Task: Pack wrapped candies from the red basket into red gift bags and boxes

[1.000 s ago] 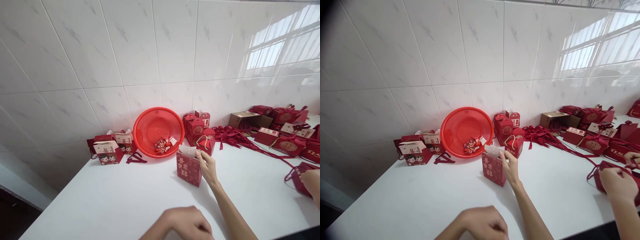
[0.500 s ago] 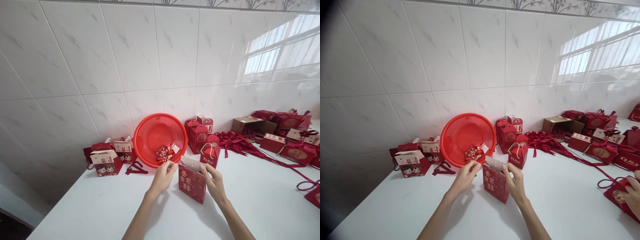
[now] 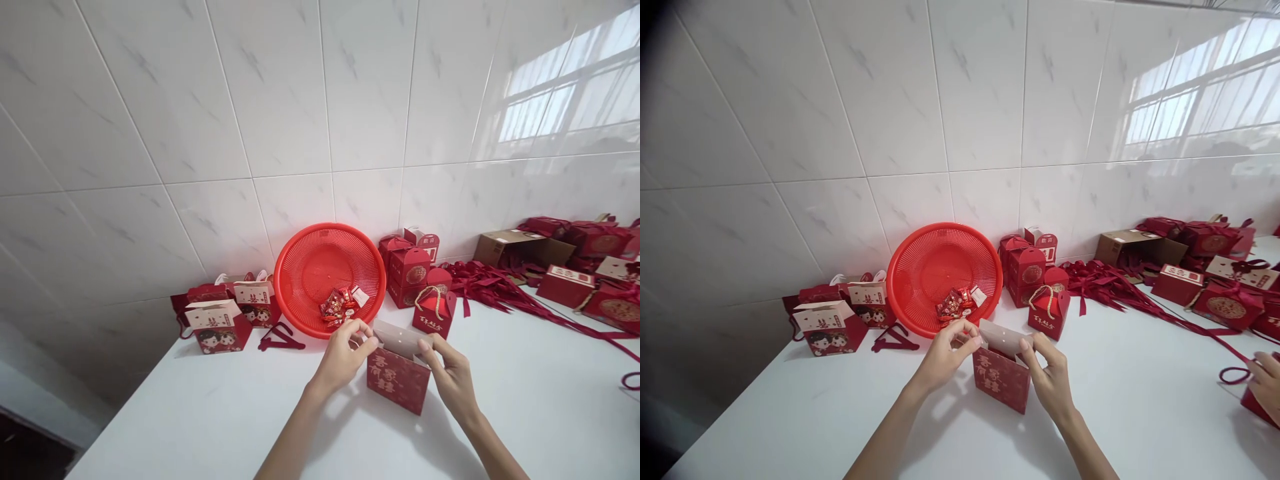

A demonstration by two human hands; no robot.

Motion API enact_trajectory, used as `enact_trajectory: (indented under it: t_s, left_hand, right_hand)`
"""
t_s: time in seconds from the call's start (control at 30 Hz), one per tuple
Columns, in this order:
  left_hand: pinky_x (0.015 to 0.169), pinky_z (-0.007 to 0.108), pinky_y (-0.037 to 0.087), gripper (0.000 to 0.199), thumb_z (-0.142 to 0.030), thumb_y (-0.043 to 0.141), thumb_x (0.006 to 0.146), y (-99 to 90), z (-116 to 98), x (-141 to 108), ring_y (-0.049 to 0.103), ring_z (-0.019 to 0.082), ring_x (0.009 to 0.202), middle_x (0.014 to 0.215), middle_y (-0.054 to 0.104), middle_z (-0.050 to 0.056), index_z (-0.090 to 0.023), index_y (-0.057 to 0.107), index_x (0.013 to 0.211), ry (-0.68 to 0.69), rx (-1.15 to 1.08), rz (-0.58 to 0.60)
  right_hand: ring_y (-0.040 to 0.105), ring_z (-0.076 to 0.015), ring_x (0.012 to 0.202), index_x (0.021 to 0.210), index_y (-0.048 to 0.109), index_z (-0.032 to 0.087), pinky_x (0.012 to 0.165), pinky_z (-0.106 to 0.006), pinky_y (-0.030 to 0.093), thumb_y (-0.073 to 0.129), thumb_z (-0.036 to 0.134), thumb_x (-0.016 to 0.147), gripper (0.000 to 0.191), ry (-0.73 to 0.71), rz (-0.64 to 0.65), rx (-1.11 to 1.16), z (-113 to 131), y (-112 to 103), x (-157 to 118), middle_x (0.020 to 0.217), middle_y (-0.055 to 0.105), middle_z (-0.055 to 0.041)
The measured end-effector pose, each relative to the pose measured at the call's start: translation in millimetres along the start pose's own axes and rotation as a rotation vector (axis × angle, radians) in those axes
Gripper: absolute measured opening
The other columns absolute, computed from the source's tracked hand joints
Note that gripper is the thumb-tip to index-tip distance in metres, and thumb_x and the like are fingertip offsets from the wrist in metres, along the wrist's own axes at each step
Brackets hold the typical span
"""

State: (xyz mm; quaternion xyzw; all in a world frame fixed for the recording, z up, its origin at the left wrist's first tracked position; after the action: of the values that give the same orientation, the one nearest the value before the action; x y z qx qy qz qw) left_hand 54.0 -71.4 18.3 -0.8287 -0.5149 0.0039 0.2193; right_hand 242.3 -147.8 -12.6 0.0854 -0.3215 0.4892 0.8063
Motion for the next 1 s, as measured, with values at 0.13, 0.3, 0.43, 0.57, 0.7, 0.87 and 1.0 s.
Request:
enact_trajectory:
  t_s: [0.13, 0.3, 0.43, 0.57, 0.7, 0.87, 1.0]
  left_hand:
    - [0.078, 0.029, 0.046, 0.017, -0.032, 0.056, 0.085, 1.3, -6, -2, 0.061, 0.018, 0.086, 0.102, 0.064, 0.004, -0.020, 0.066, 0.089, 0.020, 0.010, 0.081]
    - [0.074, 0.028, 0.047, 0.021, -0.031, 0.054, 0.087, 1.4, -9, -4, 0.062, 0.018, 0.088, 0.105, 0.067, 0.005, -0.021, 0.070, 0.095, 0.001, 0.035, 0.148]
    - [0.074, 0.028, 0.048, 0.023, -0.033, 0.053, 0.089, -1.3, -10, -4, 0.063, 0.020, 0.092, 0.106, 0.068, 0.004, -0.021, 0.071, 0.097, 0.014, 0.068, 0.135]
    - [0.074, 0.029, 0.048, 0.025, -0.035, 0.051, 0.091, -2.4, -9, -4, 0.064, 0.021, 0.093, 0.107, 0.068, 0.005, -0.022, 0.071, 0.098, 0.021, 0.092, 0.139]
    - [0.074, 0.029, 0.049, 0.025, -0.036, 0.051, 0.092, -3.3, -8, -4, 0.063, 0.021, 0.093, 0.108, 0.068, 0.005, -0.022, 0.070, 0.100, 0.023, 0.096, 0.143]
    - [0.077, 0.029, 0.049, 0.026, -0.038, 0.051, 0.093, -4.3, -5, -3, 0.063, 0.020, 0.092, 0.109, 0.067, 0.005, -0.022, 0.070, 0.100, 0.028, 0.089, 0.155]
    - [0.082, 0.032, 0.050, 0.029, -0.040, 0.052, 0.092, -5.7, -12, 0, 0.063, 0.021, 0.097, 0.112, 0.066, 0.007, -0.022, 0.072, 0.101, 0.041, 0.105, 0.175]
  right_hand:
    - [0.042, -0.0127, 0.057, 0.063, 0.052, 0.019, 0.054, -0.024, 0.035, 0.054, 0.041, 0.096, 0.040, -0.010, -0.012, -0.047, 2, -1, 1, 0.061, 0.046, 0.0015]
    - [0.037, -0.0116, 0.053, 0.060, 0.048, 0.019, 0.049, -0.023, 0.032, 0.055, 0.043, 0.095, 0.043, 0.010, -0.030, -0.058, 5, -1, 1, 0.058, 0.042, 0.0027]
    - [0.045, -0.0133, 0.055, 0.065, 0.054, 0.019, 0.051, -0.024, 0.038, 0.050, 0.046, 0.096, 0.042, 0.012, 0.024, -0.045, 6, -2, 0, 0.062, 0.050, 0.0005]
    - [0.046, -0.0143, 0.054, 0.074, 0.062, 0.020, 0.050, -0.025, 0.040, 0.055, 0.049, 0.093, 0.035, -0.077, 0.081, -0.078, 14, -4, 0, 0.064, 0.054, -0.0007]
    - [0.044, -0.0134, 0.053, 0.076, 0.062, 0.021, 0.048, -0.025, 0.040, 0.061, 0.042, 0.090, 0.025, -0.115, 0.109, -0.138, 18, -4, 1, 0.063, 0.053, 0.0003]
    - [0.043, -0.0117, 0.051, 0.071, 0.057, 0.021, 0.046, -0.023, 0.038, 0.060, 0.038, 0.092, 0.028, -0.117, 0.096, -0.146, 16, -2, -1, 0.062, 0.051, 0.0013]
    - [0.043, -0.0118, 0.051, 0.066, 0.055, 0.021, 0.047, -0.024, 0.038, 0.060, 0.038, 0.092, 0.032, -0.099, 0.058, -0.126, 12, -3, -2, 0.058, 0.049, 0.0021]
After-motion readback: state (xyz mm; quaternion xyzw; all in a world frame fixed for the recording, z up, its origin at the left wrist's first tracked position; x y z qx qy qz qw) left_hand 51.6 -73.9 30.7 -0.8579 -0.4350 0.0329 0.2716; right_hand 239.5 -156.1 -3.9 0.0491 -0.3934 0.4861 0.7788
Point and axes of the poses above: each hand's wrist, its own x-axis towards the middle knuckle, its own y-axis out of the palm, z = x × y, the point moved 5 cm from there along x, towards the middle knuckle
